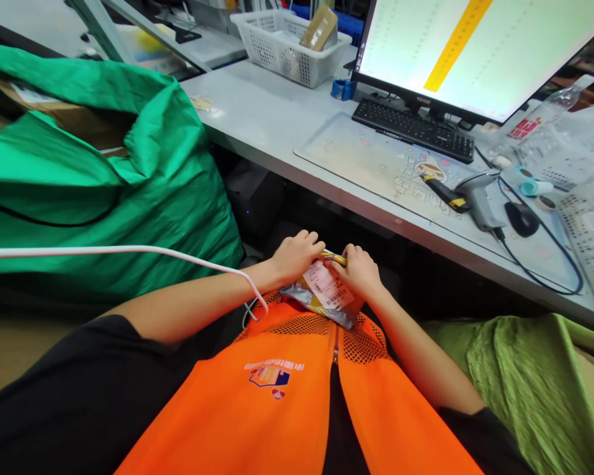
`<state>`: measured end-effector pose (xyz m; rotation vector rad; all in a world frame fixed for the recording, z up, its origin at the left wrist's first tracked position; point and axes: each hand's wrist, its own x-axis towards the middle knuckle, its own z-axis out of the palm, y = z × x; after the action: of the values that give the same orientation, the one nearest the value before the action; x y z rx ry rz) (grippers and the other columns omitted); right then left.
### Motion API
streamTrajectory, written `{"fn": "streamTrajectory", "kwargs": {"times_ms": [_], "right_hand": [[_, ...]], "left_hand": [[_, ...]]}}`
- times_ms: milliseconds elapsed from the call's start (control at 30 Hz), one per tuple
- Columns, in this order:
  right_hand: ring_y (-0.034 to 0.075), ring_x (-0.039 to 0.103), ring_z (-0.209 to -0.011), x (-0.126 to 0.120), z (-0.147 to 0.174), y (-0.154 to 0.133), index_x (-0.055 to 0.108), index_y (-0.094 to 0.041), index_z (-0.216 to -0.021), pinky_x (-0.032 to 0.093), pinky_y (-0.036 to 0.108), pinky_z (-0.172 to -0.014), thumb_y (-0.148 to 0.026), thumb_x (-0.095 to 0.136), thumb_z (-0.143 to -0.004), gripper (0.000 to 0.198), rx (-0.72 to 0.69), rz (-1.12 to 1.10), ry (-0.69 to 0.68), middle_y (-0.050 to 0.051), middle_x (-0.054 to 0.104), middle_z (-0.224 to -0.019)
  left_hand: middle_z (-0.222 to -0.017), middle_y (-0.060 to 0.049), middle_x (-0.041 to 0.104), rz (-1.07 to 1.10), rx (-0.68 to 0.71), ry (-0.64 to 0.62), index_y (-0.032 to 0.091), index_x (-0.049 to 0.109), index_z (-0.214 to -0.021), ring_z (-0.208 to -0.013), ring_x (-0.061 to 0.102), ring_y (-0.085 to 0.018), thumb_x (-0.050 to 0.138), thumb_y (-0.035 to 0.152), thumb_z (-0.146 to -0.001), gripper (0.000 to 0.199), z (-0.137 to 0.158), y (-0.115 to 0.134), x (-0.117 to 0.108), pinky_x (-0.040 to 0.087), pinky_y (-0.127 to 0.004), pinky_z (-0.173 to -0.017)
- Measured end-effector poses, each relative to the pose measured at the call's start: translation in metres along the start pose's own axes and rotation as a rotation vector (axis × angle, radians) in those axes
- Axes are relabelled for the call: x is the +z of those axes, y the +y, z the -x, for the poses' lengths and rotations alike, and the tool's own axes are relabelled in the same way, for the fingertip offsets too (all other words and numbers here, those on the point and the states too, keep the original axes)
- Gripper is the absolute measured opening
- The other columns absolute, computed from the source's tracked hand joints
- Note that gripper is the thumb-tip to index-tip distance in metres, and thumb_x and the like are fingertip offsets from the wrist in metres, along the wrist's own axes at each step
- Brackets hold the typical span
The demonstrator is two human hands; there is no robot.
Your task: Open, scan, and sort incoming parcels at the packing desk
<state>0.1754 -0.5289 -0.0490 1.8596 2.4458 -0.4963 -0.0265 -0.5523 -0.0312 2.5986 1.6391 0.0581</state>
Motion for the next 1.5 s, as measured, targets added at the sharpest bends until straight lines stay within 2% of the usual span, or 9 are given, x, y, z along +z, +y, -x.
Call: {"fn": "streamTrajectory", "kwargs": {"times_ms": [300,467,600,733,800,900,967,1167,1500], "right_hand": [[0.023,0.059,-0.091,0.015,0.005,0.038,0.056,-0.022,-0.099,0.036,0.030,-0.070,-0.039,0.068,-0.092,0.022,-0.091,-0.103,0.025,0.008,0.065,-0.107],[0.019,0.054,-0.084,0.022,0.021,0.060,0.051,-0.023,-0.094,0.036,0.029,-0.071,-0.032,0.064,-0.088,0.016,-0.225,-0.259,0.088,0.003,0.060,-0.099],[0.019,0.055,-0.086,0.011,0.039,0.054,0.053,-0.023,-0.095,0.043,0.031,-0.078,-0.031,0.062,-0.087,0.014,-0.344,-0.397,0.116,0.003,0.060,-0.100],[0.023,0.063,-0.106,-0.016,0.057,0.064,0.062,-0.022,-0.105,0.050,0.037,-0.096,-0.040,0.070,-0.090,0.025,-0.485,-0.494,0.029,0.011,0.066,-0.122],[0.025,0.065,-0.110,-0.026,0.063,0.081,0.066,-0.022,-0.110,0.052,0.038,-0.098,-0.055,0.071,-0.092,0.038,-0.338,-0.507,0.079,0.012,0.069,-0.124],[0.024,0.065,-0.081,-0.026,0.065,0.105,0.067,-0.020,-0.088,0.052,0.035,-0.074,-0.079,0.056,-0.093,0.060,0.114,-0.453,0.029,0.009,0.071,-0.086],[0.020,0.059,-0.066,-0.017,0.065,0.112,0.067,-0.018,-0.074,0.046,0.032,-0.063,-0.089,0.047,-0.091,0.076,0.221,-0.570,-0.164,0.007,0.066,-0.070],[0.023,0.068,-0.077,-0.001,0.089,0.089,0.079,-0.015,-0.086,0.055,0.034,-0.076,-0.083,0.059,-0.092,0.071,0.078,-1.168,-0.370,0.007,0.075,-0.081],[0.014,0.042,-0.055,0.017,0.137,0.075,0.058,-0.018,-0.055,0.036,0.028,-0.052,-0.083,0.058,-0.092,0.074,0.104,-1.137,-0.176,0.004,0.052,-0.056]], "left_hand": [[-0.113,-0.017,0.071,0.230,-0.126,-0.009,0.013,0.067,-0.112,-0.108,0.069,-0.030,0.055,0.012,-0.100,0.017,0.025,0.066,0.038,0.058,-0.037,-0.082],[-0.107,-0.010,0.078,0.615,0.092,-0.089,0.016,0.072,-0.116,-0.094,0.075,-0.024,0.062,0.039,-0.105,0.027,0.037,0.037,-0.006,0.056,-0.033,-0.084],[-0.133,-0.015,0.074,0.499,0.139,-0.009,0.018,0.066,-0.143,-0.123,0.068,-0.032,0.073,0.057,-0.095,0.062,0.001,0.008,-0.041,0.052,-0.040,-0.105],[-0.161,-0.019,0.054,0.306,0.246,-0.515,0.025,0.047,-0.165,-0.135,0.059,-0.043,0.080,0.075,-0.077,0.106,-0.039,0.005,-0.034,0.049,-0.050,-0.109],[-0.162,-0.020,0.051,0.276,0.240,-0.633,0.030,0.035,-0.171,-0.134,0.058,-0.046,0.081,0.076,-0.072,0.118,-0.044,0.007,-0.025,0.048,-0.053,-0.108],[-0.159,-0.024,0.049,0.257,0.218,-0.570,0.027,0.030,-0.173,-0.133,0.055,-0.047,0.086,0.073,-0.067,0.128,-0.033,0.011,-0.022,0.045,-0.057,-0.109],[-0.158,-0.025,0.049,0.242,0.228,-0.477,0.025,0.030,-0.173,-0.130,0.054,-0.046,0.086,0.071,-0.068,0.128,-0.020,0.015,-0.025,0.044,-0.057,-0.108],[-0.162,-0.023,0.043,0.247,0.277,-0.378,0.027,0.032,-0.172,-0.131,0.051,-0.044,0.090,0.062,-0.072,0.121,0.014,0.016,-0.030,0.041,-0.056,-0.108],[-0.165,-0.015,0.040,0.364,0.316,-0.219,0.038,0.028,-0.173,-0.138,0.044,-0.043,0.095,0.048,-0.070,0.124,0.055,-0.014,0.001,0.034,-0.059,-0.117]]}}
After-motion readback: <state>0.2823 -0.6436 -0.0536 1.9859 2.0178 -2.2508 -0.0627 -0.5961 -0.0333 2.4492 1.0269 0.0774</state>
